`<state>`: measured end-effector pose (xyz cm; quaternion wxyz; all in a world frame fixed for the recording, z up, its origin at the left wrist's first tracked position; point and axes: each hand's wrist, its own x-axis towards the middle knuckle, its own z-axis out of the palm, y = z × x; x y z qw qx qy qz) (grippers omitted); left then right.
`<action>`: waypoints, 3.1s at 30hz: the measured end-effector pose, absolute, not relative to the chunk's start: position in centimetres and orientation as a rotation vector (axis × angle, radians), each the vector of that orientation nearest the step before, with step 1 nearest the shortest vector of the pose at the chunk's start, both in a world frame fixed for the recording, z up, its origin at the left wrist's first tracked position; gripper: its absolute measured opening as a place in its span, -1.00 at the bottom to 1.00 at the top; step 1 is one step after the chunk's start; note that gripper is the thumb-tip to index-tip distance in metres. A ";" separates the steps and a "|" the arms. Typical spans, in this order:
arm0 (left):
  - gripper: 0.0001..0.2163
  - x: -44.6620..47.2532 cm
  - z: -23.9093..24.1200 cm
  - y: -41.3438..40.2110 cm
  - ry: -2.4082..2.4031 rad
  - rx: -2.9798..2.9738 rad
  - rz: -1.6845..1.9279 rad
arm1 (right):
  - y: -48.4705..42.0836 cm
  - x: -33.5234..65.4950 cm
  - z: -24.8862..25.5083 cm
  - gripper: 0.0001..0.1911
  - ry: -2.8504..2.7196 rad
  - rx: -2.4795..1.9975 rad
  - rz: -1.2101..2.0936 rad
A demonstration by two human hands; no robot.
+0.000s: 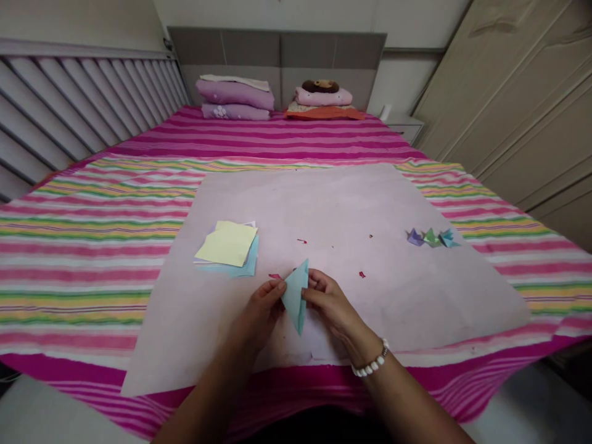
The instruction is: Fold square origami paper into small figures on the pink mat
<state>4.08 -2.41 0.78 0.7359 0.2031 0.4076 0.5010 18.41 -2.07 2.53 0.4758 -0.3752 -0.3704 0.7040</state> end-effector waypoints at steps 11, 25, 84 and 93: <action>-0.69 4.5 0.3 -2.4 1.212 0.728 1.369 | -2.1 17.9 1.7 -0.84 -0.893 -0.965 1.679; -0.76 5.0 1.0 -2.6 1.278 0.989 1.268 | -1.2 17.4 0.7 -0.80 -1.042 -1.095 1.401; -0.78 4.3 0.4 -0.6 1.379 1.179 1.104 | -0.8 18.3 -1.0 -0.69 -1.408 -1.204 1.041; -0.79 4.2 0.5 -0.6 1.413 1.048 1.213 | -1.8 17.5 0.2 -0.73 -1.522 -1.075 0.981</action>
